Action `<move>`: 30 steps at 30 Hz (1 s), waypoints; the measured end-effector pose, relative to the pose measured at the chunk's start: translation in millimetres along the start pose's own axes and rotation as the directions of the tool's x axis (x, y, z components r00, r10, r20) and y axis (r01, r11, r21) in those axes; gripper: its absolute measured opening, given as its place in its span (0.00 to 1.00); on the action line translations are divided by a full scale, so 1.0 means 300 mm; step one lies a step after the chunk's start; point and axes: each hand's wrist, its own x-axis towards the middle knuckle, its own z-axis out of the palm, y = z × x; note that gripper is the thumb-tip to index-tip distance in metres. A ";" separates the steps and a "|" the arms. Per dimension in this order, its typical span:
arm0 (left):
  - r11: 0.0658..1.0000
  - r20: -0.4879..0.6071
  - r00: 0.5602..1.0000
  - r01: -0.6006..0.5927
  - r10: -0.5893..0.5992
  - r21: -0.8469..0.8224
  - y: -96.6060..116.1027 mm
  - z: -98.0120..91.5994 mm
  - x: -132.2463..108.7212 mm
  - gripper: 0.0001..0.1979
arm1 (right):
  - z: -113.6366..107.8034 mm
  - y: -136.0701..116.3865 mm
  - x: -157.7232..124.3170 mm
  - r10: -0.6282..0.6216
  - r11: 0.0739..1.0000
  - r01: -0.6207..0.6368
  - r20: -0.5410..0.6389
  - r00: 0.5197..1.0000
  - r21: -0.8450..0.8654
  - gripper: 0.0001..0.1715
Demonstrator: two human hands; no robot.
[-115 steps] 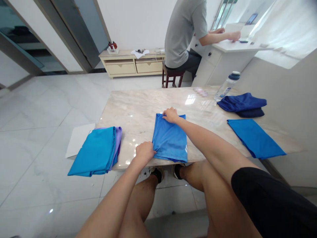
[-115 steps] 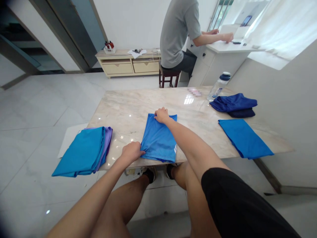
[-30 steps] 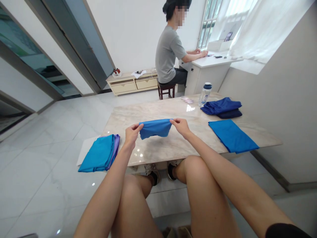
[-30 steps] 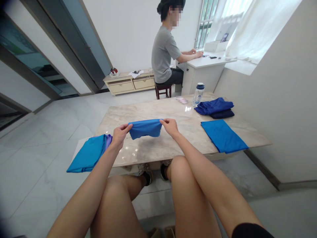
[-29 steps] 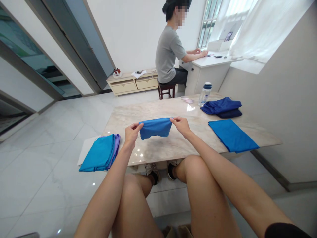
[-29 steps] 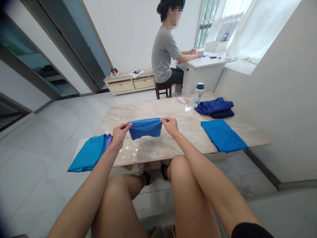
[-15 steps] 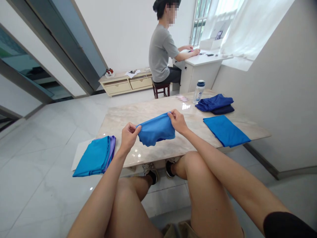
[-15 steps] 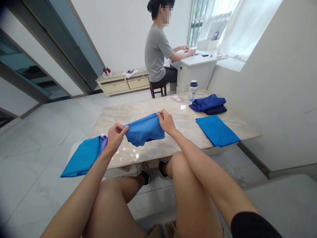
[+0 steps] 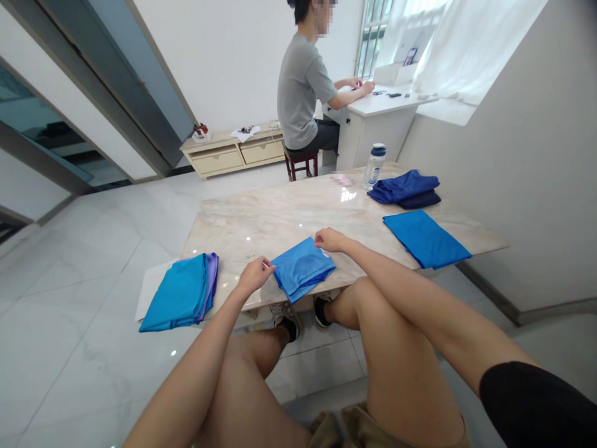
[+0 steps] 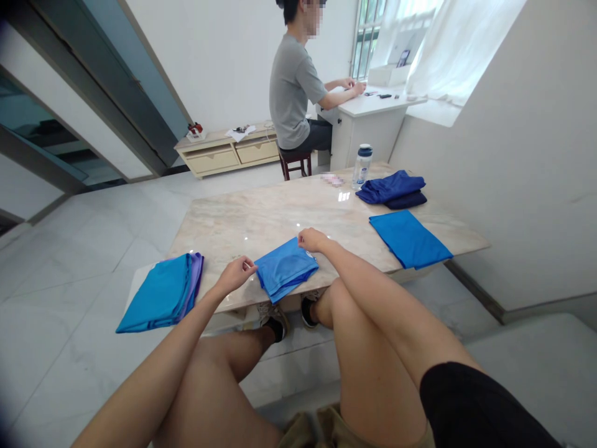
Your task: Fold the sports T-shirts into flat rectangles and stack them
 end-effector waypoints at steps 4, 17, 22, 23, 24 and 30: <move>0.979 0.098 0.981 -0.177 0.167 0.102 0.086 0.072 0.015 0.15 | 0.026 -0.039 -0.002 -0.070 0.998 0.070 0.089 0.994 0.009 0.08; 0.917 0.436 0.810 -0.378 0.393 -0.125 0.166 0.189 0.038 0.11 | 0.099 0.004 -0.011 0.172 0.984 -0.150 0.282 0.944 -0.099 0.16; 0.984 0.139 0.980 -0.129 0.146 -0.122 0.038 0.117 0.052 0.07 | 0.082 -0.011 0.019 0.200 0.973 -0.185 0.102 0.975 -0.140 0.24; 0.990 0.062 0.993 -0.098 0.105 -0.103 0.013 0.105 0.055 0.10 | 0.077 -0.018 0.023 0.205 0.970 -0.191 0.082 0.975 -0.150 0.28; 0.992 -0.001 0.997 -0.079 0.079 -0.094 -0.009 0.095 0.058 0.13 | 0.072 -0.027 0.026 0.212 0.967 -0.199 0.070 0.975 -0.160 0.32; 0.985 -0.039 0.999 -0.023 0.017 -0.172 -0.030 0.089 0.098 0.17 | 0.055 -0.077 0.009 0.306 0.932 -0.287 0.055 0.951 -0.221 0.44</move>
